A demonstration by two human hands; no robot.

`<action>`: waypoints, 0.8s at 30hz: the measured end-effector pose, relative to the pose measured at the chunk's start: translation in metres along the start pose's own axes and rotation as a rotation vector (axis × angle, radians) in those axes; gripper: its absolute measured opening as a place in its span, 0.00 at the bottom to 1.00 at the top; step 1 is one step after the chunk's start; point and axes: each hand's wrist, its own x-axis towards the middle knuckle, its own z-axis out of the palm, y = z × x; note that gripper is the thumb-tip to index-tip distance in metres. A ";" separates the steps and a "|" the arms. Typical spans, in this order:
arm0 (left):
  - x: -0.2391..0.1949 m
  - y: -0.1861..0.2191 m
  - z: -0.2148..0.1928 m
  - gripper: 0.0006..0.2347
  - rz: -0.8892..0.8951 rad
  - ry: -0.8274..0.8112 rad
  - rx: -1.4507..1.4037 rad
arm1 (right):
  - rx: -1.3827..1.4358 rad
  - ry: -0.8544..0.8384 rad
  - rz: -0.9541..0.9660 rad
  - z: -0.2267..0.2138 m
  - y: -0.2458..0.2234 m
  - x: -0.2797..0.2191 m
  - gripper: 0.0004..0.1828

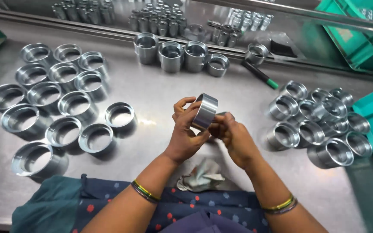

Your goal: Inspecting, wiping, and sorting metal cylindrical components on a workbench.

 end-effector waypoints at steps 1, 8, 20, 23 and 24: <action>-0.001 -0.002 0.004 0.17 0.029 -0.036 -0.016 | 0.244 -0.114 0.157 0.001 -0.017 -0.003 0.39; -0.004 0.006 0.013 0.23 -0.064 -0.167 -0.068 | 0.212 -0.144 0.024 -0.004 -0.010 -0.010 0.43; -0.011 -0.008 0.018 0.23 -0.057 -0.168 -0.060 | -0.183 -0.124 -0.433 0.005 -0.016 -0.012 0.40; -0.006 0.004 0.016 0.26 -0.095 -0.198 -0.033 | 0.708 -0.246 0.319 -0.007 -0.005 0.002 0.33; -0.007 0.003 0.014 0.26 -0.089 -0.195 -0.031 | 0.706 -0.249 0.313 -0.010 0.000 0.003 0.33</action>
